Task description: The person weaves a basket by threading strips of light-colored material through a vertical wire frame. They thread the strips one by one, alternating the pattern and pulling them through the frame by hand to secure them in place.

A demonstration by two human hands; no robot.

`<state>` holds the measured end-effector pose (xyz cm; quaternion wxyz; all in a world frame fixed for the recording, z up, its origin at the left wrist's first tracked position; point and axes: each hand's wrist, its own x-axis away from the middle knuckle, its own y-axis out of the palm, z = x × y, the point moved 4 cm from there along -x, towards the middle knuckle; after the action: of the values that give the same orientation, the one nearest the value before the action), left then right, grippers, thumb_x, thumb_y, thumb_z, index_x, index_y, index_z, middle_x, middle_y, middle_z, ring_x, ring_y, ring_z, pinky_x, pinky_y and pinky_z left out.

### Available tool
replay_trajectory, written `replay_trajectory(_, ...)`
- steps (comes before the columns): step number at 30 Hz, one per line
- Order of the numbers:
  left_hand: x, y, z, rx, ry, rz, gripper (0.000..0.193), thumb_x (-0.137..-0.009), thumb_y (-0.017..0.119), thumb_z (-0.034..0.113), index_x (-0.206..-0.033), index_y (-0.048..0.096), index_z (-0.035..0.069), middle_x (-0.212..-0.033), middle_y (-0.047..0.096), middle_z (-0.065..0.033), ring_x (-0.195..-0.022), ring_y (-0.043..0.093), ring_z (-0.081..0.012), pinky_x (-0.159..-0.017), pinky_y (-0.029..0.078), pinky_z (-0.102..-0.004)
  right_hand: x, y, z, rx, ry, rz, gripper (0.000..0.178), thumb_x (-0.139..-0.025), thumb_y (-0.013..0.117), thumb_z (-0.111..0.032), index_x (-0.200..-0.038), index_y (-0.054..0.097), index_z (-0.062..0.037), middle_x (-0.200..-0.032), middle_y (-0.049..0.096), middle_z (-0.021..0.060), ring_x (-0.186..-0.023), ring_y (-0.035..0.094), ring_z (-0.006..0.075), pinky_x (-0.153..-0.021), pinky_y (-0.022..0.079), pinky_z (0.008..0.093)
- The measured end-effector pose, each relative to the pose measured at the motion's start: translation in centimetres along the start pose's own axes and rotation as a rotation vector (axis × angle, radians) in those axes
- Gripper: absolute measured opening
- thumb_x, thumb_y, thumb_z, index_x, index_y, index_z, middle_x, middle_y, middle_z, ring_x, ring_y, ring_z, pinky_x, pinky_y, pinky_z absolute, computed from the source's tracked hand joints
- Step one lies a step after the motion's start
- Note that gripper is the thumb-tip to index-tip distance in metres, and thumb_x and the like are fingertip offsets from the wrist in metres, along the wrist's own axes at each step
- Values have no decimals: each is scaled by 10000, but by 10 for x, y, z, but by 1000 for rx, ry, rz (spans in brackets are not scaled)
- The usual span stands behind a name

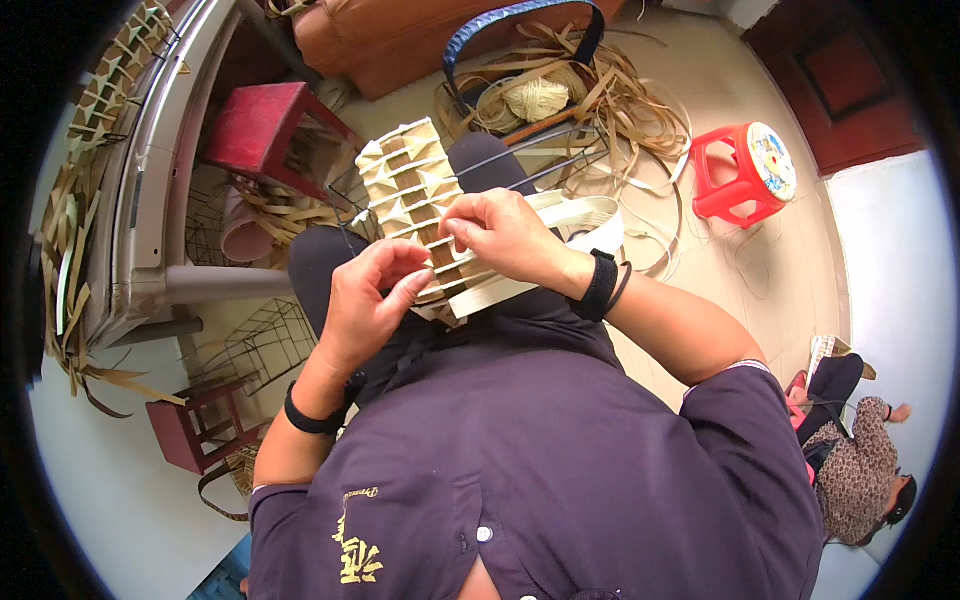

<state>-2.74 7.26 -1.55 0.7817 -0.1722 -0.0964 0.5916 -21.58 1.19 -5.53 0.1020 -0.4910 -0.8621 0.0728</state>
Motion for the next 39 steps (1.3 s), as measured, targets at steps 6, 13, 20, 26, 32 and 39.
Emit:
replay_trajectory(6,10,5,-6,-95,-175,-80,245,-921,815,198,-991,752,-28,-792,775,-99,-713,712,-97,-684,572,-267,2,0,-1,-156,-32,108,197,-1040,609,-124,-1041,737,25,-803,679,-6,-741,612,49,-671,500,226)
replay_trajectory(13,8,30,-13,-193,-341,-342,258,-923,799,219,-981,751,-28,-736,747,-124,-604,689,-123,-591,542,-297,-1,7,2,-161,-39,97,192,-1020,613,-102,-1039,732,47,-832,692,10,-748,624,59,-668,506,231)
replay_trajectory(20,6,24,52,-602,705,-212,167,-802,749,91,-968,751,84,-876,696,-30,-719,683,-219,-625,553,-353,29,-7,-47,417,-199,-409,245,-1016,634,-226,-958,688,5,-763,666,168,-698,638,328,-683,505,417)
replay_trajectory(26,9,25,56,-662,799,-230,200,-793,743,99,-989,754,60,-927,687,-56,-780,682,-206,-660,552,-329,51,-20,-40,49,185,-731,316,-1055,602,-262,-917,653,18,-710,613,69,-671,592,157,-648,482,357)
replay_trajectory(32,15,23,17,-441,644,-178,163,-815,740,41,-972,761,83,-876,696,-54,-750,692,-234,-654,571,-346,60,-15,-22,22,459,-588,230,-987,640,-185,-884,658,20,-703,661,80,-640,661,158,-645,521,357)
replay_trajectory(39,28,14,-16,-599,296,106,83,-847,780,60,-913,729,63,-813,633,-69,-720,651,-269,-627,527,-377,61,-27,-15,663,-152,58,150,-883,752,-180,-810,698,-60,-683,668,127,-651,656,332,-616,498,412)
